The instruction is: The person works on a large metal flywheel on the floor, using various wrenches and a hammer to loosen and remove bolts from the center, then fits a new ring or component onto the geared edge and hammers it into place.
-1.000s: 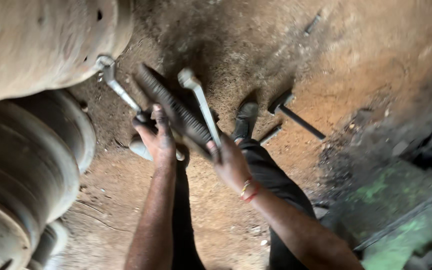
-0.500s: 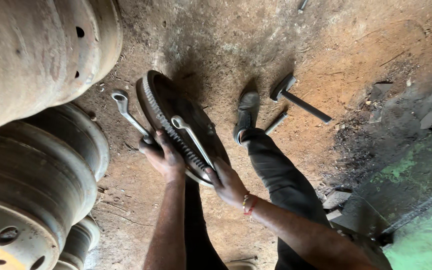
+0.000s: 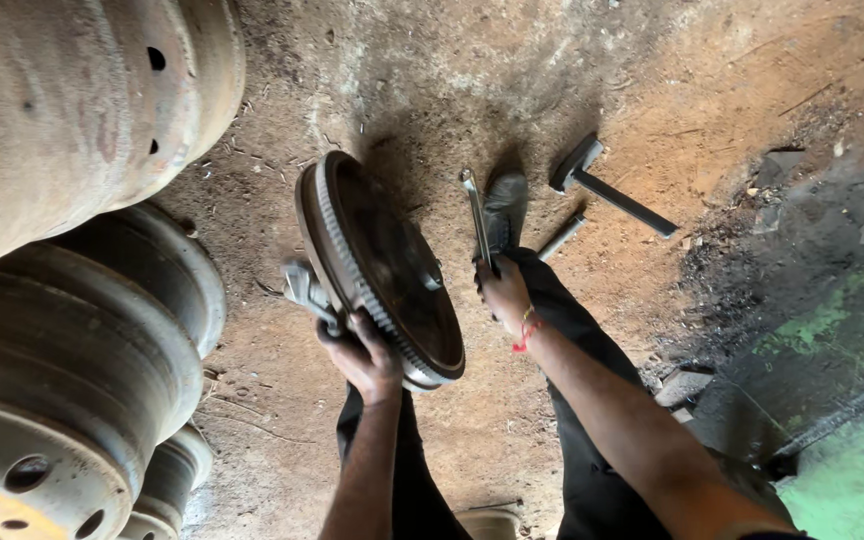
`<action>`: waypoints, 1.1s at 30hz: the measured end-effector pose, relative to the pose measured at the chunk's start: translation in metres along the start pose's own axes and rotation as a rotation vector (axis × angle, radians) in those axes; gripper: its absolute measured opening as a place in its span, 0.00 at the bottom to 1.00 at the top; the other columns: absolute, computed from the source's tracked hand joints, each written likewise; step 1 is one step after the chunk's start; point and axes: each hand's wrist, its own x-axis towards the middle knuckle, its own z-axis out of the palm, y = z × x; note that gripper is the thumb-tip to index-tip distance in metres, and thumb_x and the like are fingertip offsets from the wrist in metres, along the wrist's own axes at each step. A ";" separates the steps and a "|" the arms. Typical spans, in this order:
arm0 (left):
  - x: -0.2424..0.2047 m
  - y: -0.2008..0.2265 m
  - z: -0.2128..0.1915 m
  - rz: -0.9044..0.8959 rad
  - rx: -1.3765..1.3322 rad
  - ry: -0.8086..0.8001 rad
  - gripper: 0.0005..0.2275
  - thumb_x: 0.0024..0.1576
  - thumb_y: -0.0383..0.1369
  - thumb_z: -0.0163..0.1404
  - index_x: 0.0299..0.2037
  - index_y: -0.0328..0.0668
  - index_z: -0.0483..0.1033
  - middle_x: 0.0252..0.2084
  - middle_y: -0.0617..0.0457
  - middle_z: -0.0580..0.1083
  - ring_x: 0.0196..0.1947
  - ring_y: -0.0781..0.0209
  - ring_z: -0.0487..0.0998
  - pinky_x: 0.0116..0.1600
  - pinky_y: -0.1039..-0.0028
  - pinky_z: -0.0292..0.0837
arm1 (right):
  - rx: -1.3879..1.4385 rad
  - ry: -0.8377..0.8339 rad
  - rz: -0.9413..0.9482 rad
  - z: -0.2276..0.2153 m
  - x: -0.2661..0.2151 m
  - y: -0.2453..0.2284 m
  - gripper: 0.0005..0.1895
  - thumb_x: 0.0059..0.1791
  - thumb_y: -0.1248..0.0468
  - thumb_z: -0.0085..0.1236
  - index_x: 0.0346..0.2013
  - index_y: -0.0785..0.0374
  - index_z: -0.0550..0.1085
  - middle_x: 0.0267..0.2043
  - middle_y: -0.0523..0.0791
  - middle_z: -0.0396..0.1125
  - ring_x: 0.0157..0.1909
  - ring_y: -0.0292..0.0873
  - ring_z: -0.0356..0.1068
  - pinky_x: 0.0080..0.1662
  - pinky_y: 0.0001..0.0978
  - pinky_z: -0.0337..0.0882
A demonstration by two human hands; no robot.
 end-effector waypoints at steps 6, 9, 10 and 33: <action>-0.056 0.008 0.015 -0.066 0.015 -0.038 0.35 0.67 0.50 0.44 0.69 0.19 0.49 0.64 0.26 0.63 0.63 0.33 0.68 0.65 0.48 0.65 | -0.118 0.036 -0.275 0.007 0.071 0.033 0.12 0.58 0.61 0.50 0.41 0.65 0.78 0.22 0.41 0.69 0.22 0.34 0.65 0.26 0.29 0.63; -0.060 0.037 0.036 -0.046 -0.146 -0.072 0.32 0.67 0.46 0.44 0.68 0.22 0.48 0.58 0.29 0.63 0.59 0.36 0.67 0.61 0.49 0.65 | -0.001 0.000 -0.236 0.016 0.081 0.045 0.11 0.58 0.61 0.50 0.46 0.65 0.76 0.27 0.41 0.72 0.26 0.32 0.67 0.28 0.27 0.66; -0.056 0.047 0.043 0.007 -0.123 -0.067 0.30 0.67 0.45 0.44 0.67 0.23 0.49 0.58 0.30 0.63 0.59 0.38 0.67 0.60 0.50 0.66 | -0.006 -0.015 -0.237 0.018 0.082 0.045 0.11 0.57 0.61 0.51 0.46 0.65 0.76 0.28 0.42 0.72 0.27 0.33 0.68 0.30 0.27 0.67; -0.030 0.045 0.016 0.214 0.128 -0.005 0.22 0.69 0.39 0.44 0.63 0.28 0.54 0.56 0.35 0.66 0.53 0.44 0.70 0.57 0.53 0.67 | -0.298 0.023 -0.405 0.019 0.104 0.027 0.21 0.54 0.61 0.56 0.59 0.68 0.69 0.55 0.53 0.71 0.52 0.46 0.74 0.51 0.35 0.76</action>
